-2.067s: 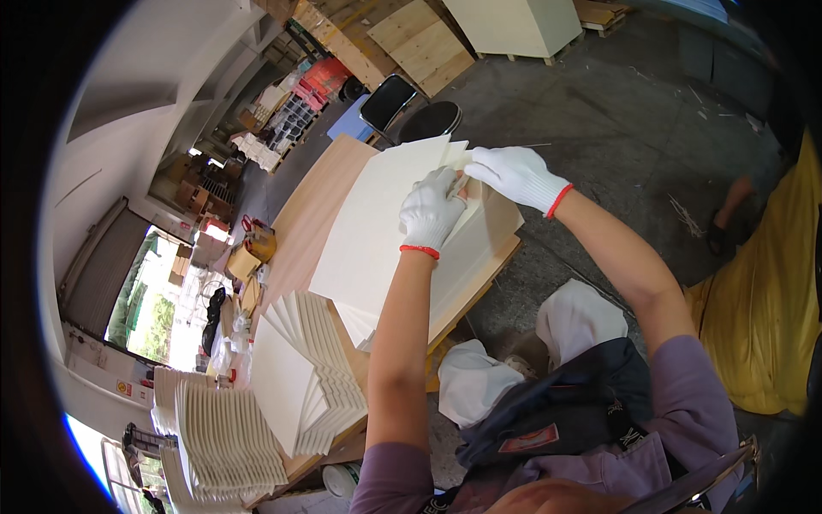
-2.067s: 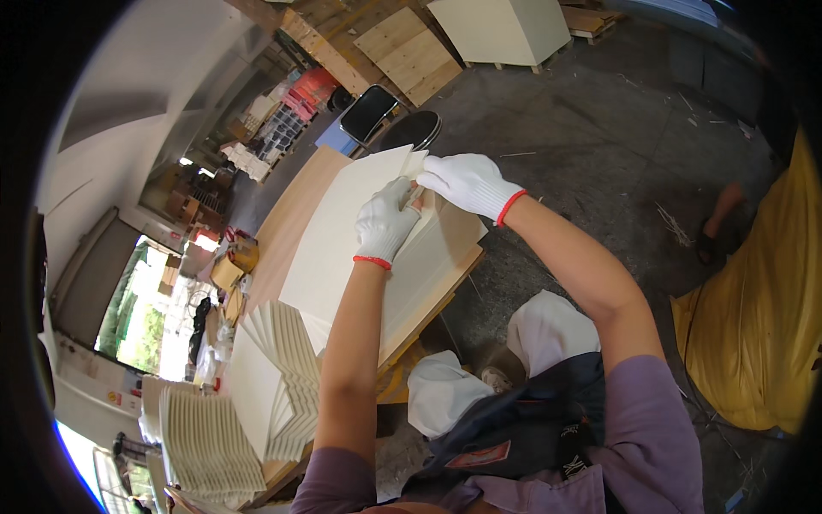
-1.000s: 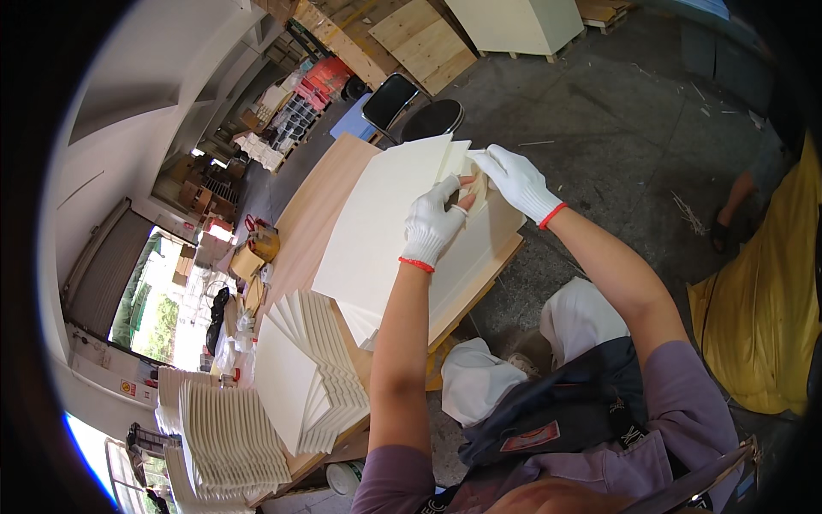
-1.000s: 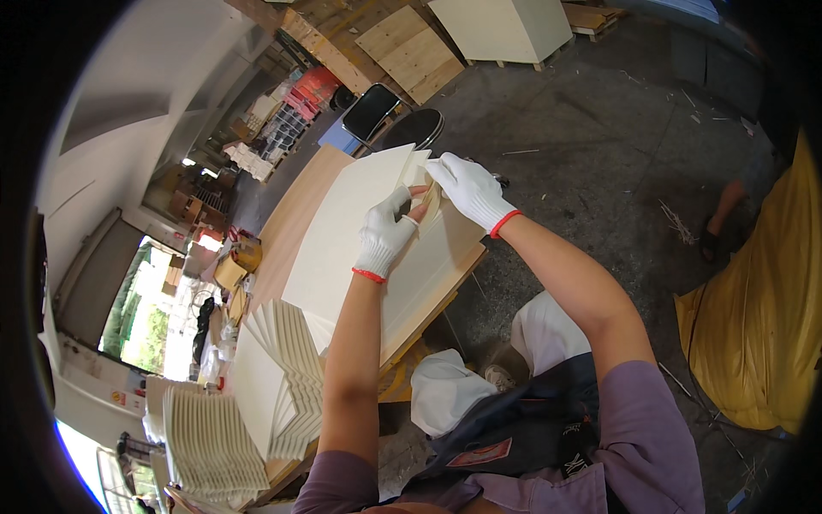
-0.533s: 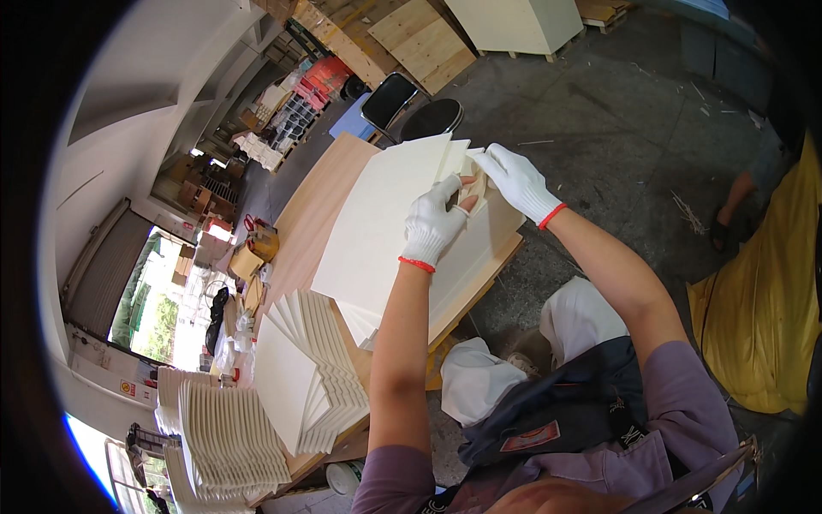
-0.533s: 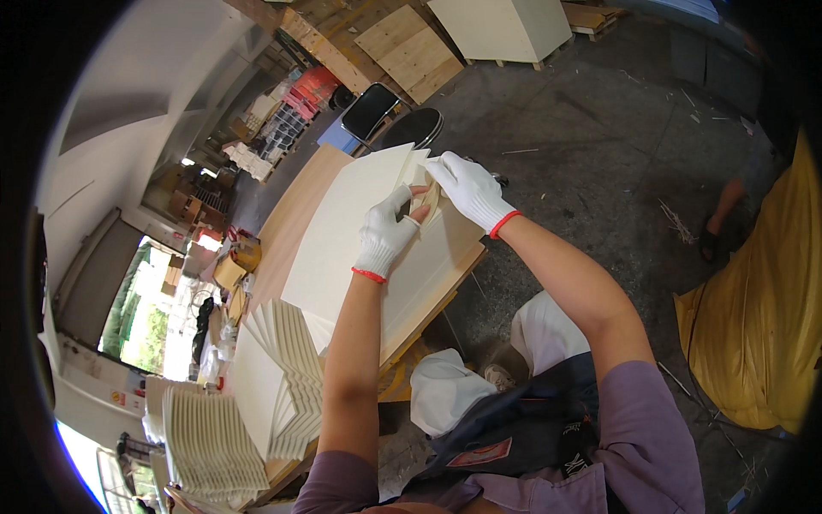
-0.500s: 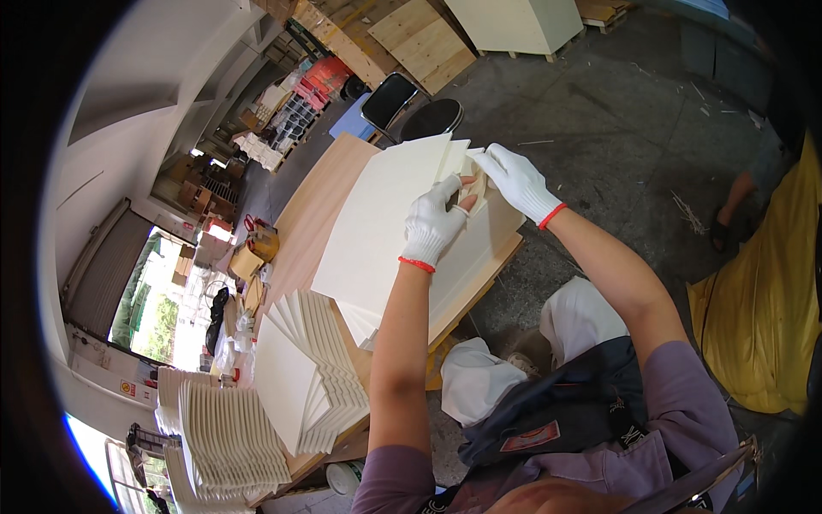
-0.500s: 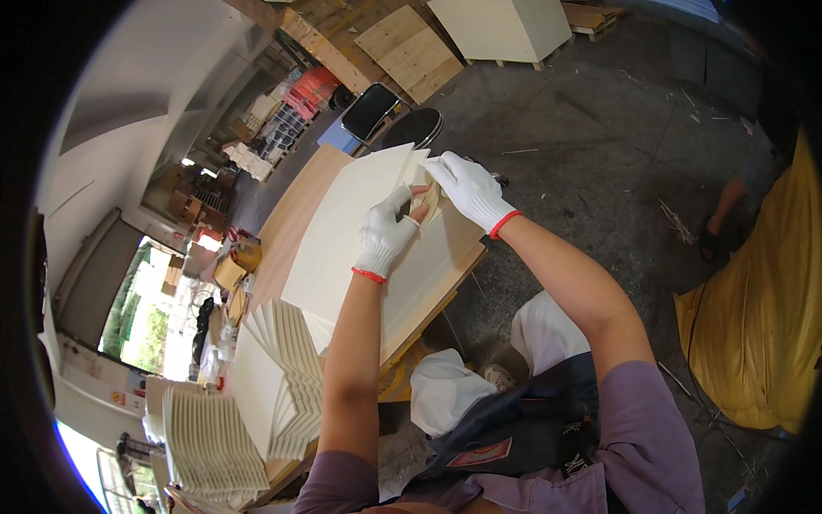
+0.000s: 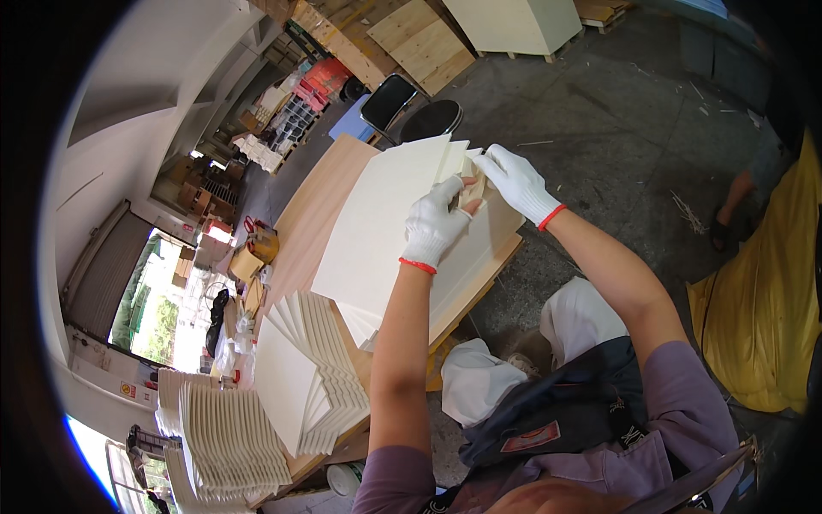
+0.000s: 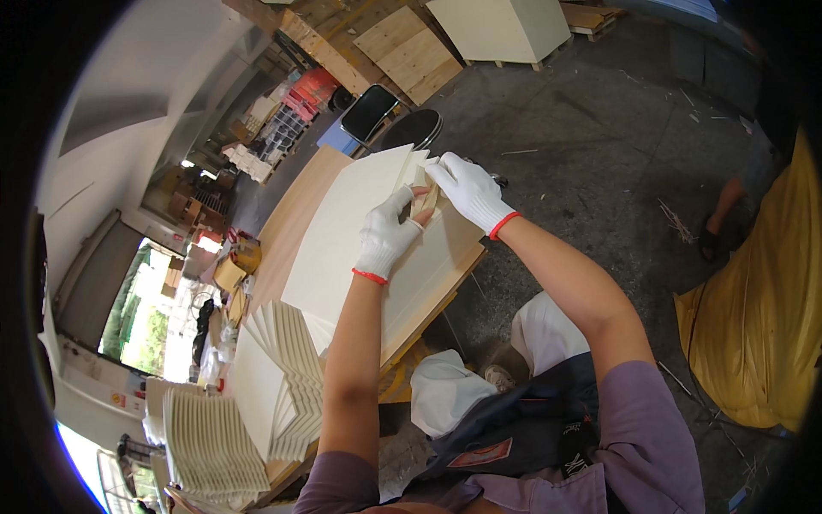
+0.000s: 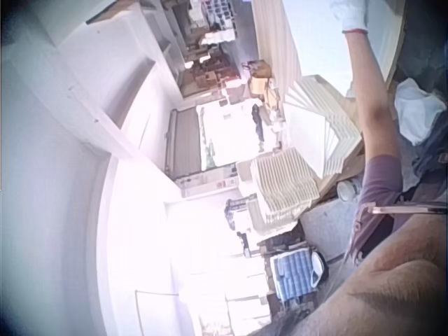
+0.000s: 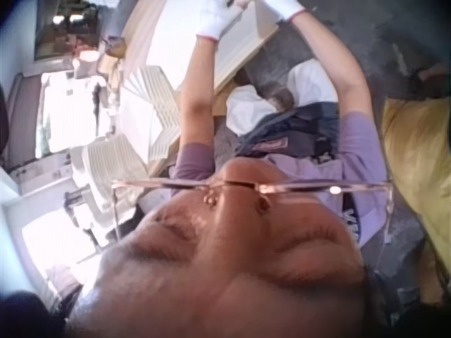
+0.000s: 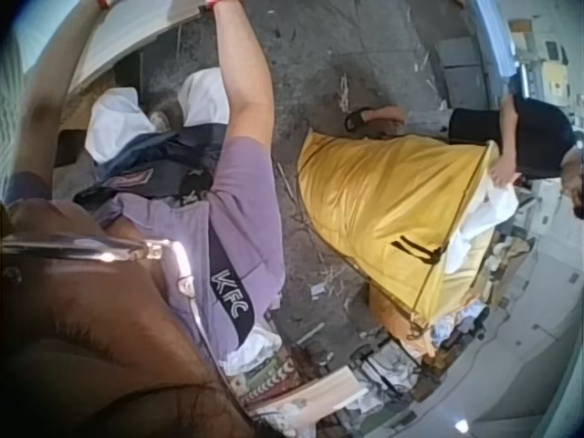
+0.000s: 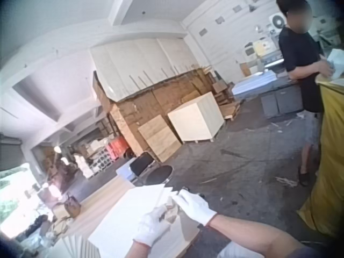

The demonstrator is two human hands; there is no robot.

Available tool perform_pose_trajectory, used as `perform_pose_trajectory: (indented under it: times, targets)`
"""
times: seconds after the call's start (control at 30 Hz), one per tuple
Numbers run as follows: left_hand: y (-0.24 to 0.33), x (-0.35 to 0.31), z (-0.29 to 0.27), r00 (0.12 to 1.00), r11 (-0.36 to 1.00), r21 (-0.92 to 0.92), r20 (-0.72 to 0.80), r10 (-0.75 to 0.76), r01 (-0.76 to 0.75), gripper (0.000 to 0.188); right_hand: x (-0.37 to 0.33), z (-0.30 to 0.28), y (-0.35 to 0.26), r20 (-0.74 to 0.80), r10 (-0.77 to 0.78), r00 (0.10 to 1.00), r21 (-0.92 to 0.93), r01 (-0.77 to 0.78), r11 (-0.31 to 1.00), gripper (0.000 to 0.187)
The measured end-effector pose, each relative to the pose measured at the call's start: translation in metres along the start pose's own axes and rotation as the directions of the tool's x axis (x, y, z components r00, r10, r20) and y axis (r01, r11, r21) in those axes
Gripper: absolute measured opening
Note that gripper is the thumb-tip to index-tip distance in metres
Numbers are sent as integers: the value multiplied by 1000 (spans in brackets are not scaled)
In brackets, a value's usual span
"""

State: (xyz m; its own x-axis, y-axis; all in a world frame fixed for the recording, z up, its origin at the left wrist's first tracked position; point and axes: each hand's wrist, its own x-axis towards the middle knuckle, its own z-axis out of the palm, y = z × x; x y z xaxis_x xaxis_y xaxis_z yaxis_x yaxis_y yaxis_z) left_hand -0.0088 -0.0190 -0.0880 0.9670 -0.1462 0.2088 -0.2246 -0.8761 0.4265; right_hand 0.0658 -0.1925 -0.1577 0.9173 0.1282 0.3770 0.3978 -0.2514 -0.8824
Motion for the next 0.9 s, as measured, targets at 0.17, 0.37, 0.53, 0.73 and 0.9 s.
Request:
perform_pose_trajectory:
  times: [0.17,0.37,0.53,0.73,0.9]
  targets:
    - [2,-1,-4,1000,1000,24,13,-21,20,36,-3,-2,-8,1,5,1000,-21,-5,1000,50]
    - [-4,-4,8,970,965,177,-116,215,-193,41,-1,-7,-8,8,29,1000,-26,-29,999,51]
    - [5,-12,2,975,987,114,-177,134,-114,52,0,-11,-19,-247,105,963,164,-65,984,44]
    - [-4,-38,16,748,944,96,-587,309,-315,46,-24,38,-50,511,243,824,839,-540,64,40]
    - [-41,-158,27,688,930,-91,-699,194,-355,19,-55,92,-82,606,255,753,747,-650,143,37]
